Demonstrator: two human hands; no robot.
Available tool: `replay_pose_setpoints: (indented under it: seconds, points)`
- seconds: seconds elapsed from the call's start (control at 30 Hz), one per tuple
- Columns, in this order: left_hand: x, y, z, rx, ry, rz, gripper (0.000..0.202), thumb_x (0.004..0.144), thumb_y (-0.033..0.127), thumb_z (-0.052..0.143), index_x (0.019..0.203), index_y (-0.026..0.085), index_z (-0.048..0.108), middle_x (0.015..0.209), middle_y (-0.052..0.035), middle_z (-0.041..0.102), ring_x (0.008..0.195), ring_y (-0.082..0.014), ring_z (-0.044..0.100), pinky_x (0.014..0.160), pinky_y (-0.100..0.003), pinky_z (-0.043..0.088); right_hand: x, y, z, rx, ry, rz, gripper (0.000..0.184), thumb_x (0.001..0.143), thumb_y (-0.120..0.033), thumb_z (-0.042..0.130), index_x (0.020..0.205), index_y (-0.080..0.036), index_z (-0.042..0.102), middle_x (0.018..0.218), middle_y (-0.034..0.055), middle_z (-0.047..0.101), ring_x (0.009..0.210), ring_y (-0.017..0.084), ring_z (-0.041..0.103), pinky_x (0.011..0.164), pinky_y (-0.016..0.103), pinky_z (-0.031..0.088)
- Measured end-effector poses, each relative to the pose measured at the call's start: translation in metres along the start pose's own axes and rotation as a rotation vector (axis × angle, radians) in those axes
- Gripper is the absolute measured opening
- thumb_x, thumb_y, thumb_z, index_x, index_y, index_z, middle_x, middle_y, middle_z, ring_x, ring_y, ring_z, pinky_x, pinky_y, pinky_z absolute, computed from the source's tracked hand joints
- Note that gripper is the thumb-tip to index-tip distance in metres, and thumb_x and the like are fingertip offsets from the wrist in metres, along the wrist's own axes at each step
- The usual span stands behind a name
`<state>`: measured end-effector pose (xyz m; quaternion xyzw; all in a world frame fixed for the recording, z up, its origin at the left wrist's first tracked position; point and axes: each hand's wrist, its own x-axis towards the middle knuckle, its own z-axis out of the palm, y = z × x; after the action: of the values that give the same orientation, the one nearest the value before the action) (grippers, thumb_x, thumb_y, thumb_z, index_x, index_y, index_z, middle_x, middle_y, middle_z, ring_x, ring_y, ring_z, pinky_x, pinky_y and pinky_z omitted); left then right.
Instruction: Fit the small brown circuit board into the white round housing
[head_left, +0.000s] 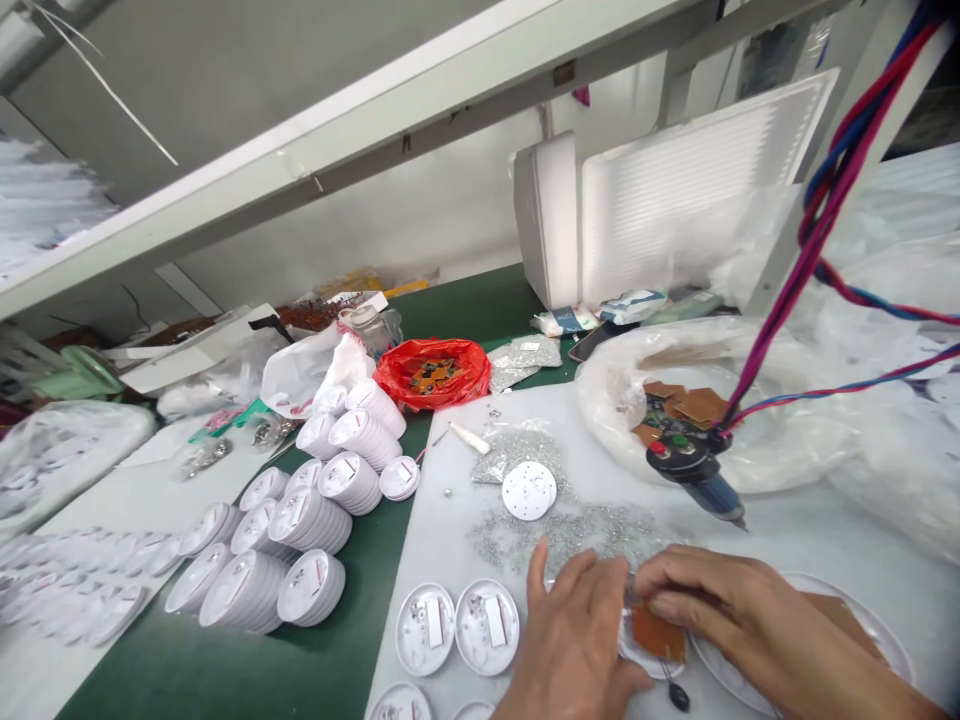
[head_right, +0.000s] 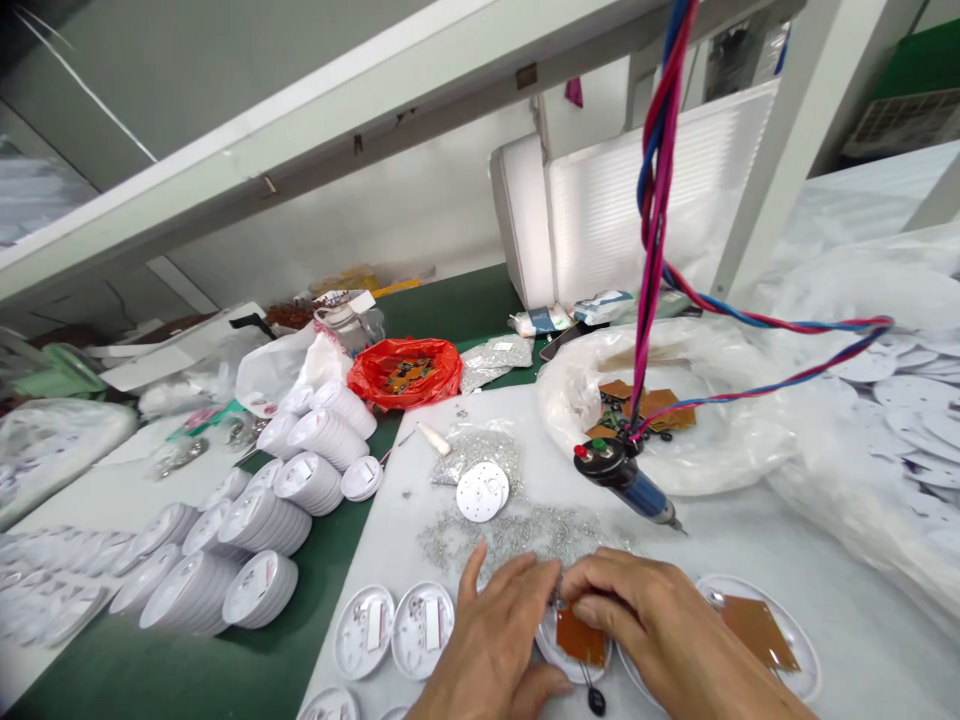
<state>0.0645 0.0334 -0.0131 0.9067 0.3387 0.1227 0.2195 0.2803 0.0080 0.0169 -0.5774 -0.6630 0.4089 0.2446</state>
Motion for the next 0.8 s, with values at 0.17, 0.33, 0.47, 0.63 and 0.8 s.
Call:
replay_pose_setpoints:
  seconds: [0.17, 0.33, 0.47, 0.63, 0.8]
  points:
    - [0.001, 0.0, 0.006, -0.064, 0.046, -0.032, 0.06, 0.091, 0.028, 0.074, 0.146, 0.02, 0.049, 0.13, -0.01, 0.076, 0.131, -0.0344, 0.067, 0.125, -0.072, 0.035, 0.005, 0.009, 0.012, 0.04, 0.002, -0.008, 0.039, 0.101, -0.046, 0.041, 0.092, -0.026, 0.074, 0.098, 0.0061, 0.077, 0.095, 0.025, 0.072, 0.088, 0.041, 0.055]
    - [-0.003, -0.005, 0.012, -0.128, 0.063, -0.019, 0.053, 0.093, 0.027, 0.074, 0.138, 0.021, 0.047, 0.131, -0.0122, 0.073, 0.128, -0.0313, 0.069, 0.127, -0.07, 0.031, 0.004, 0.015, 0.015, 0.039, 0.019, -0.02, 0.04, 0.102, -0.045, 0.041, 0.094, -0.028, 0.076, 0.097, 0.0045, 0.076, 0.093, 0.024, 0.072, 0.086, 0.041, 0.054]
    - [-0.005, -0.008, 0.021, -0.113, 0.12, -0.006, 0.055, 0.086, 0.032, 0.088, 0.127, 0.021, 0.054, 0.132, -0.013, 0.074, 0.13, -0.0331, 0.068, 0.125, -0.071, 0.034, 0.004, 0.016, 0.015, 0.026, 0.03, -0.022, 0.04, 0.103, -0.044, 0.041, 0.096, -0.028, 0.077, 0.098, 0.005, 0.076, 0.093, 0.024, 0.072, 0.086, 0.041, 0.054]
    - [-0.004, -0.012, 0.031, 0.119, 0.148, 0.1, 0.045, 0.083, 0.045, 0.092, 0.115, 0.026, 0.067, 0.133, -0.0076, 0.075, 0.124, -0.0306, 0.072, 0.121, -0.066, 0.043, 0.009, 0.028, 0.027, -0.069, 0.108, -0.134, 0.039, 0.102, -0.029, 0.04, 0.089, -0.025, 0.076, 0.086, 0.0061, 0.07, 0.084, 0.023, 0.068, 0.076, 0.039, 0.053]
    - [0.003, -0.012, 0.057, 0.324, 0.602, 0.204, 0.006, 0.103, 0.03, 0.069, 0.108, 0.029, 0.073, 0.12, -0.0043, 0.079, 0.104, -0.0219, 0.076, 0.116, -0.059, 0.048, 0.018, 0.038, 0.04, -0.122, 0.195, -0.144, 0.036, 0.096, -0.026, 0.042, 0.082, -0.025, 0.075, 0.081, 0.0066, 0.066, 0.078, 0.024, 0.065, 0.07, 0.038, 0.052]
